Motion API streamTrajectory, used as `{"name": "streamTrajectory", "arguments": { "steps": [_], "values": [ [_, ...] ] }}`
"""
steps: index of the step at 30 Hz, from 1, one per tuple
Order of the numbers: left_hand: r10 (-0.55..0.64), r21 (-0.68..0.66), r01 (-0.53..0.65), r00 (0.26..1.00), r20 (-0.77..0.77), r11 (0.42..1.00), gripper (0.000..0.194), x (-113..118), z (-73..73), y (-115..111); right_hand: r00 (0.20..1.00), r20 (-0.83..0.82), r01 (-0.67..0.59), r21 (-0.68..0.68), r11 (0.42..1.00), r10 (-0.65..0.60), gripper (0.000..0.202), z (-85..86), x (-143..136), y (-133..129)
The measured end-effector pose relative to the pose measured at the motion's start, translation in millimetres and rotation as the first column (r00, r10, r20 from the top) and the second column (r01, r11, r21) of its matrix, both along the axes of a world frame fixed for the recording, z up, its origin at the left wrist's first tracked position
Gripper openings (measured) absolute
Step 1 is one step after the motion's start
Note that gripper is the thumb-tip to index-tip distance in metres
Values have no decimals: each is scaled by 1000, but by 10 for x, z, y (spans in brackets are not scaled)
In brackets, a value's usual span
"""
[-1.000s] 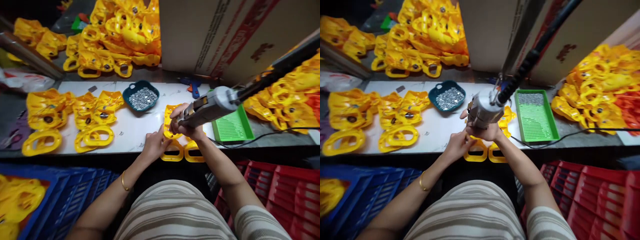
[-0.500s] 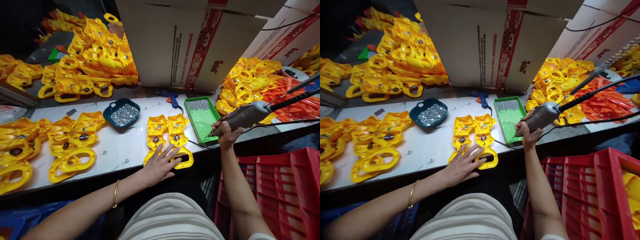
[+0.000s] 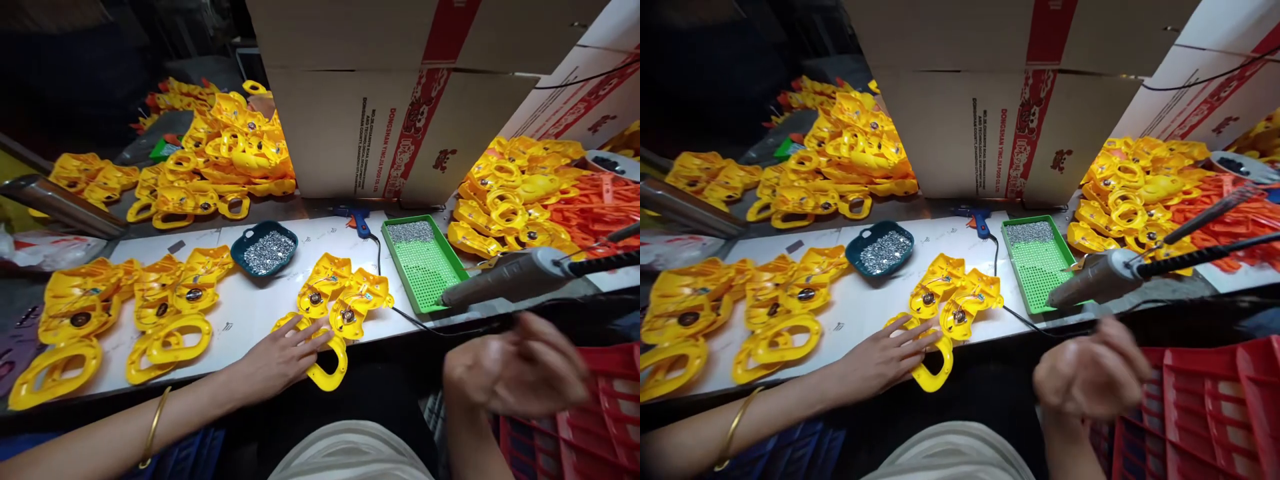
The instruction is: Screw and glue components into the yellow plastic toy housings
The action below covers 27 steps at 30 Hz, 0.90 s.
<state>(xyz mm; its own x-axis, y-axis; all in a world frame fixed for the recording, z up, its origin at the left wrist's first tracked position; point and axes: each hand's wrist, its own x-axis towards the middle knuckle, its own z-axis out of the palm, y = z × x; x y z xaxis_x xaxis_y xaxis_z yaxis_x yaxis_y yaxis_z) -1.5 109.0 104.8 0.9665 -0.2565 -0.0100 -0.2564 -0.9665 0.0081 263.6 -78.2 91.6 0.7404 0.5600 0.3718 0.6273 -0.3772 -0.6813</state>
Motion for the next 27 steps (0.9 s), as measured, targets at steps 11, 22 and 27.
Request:
{"name": "streamTrajectory", "arguments": {
  "steps": [11, 22, 27],
  "values": [
    [-43, 155, 42, 999, 1, 987, 37, -398, 150, 314, 989, -145, -24, -290, 957, -19, 45, -53, 510, 2065],
    [132, 64, -134, 991, 30, 989, 49, -668, 81, 461, 874, -480, -95, -5, 995, 81, 35, 2, 516, 1925],
    [273, -27, -272, 958, 82, 962, 49, -743, 105, 313, 734, -623, -187, 196, 963, 270, 47, 157, 130, 1143]
  ]
}}
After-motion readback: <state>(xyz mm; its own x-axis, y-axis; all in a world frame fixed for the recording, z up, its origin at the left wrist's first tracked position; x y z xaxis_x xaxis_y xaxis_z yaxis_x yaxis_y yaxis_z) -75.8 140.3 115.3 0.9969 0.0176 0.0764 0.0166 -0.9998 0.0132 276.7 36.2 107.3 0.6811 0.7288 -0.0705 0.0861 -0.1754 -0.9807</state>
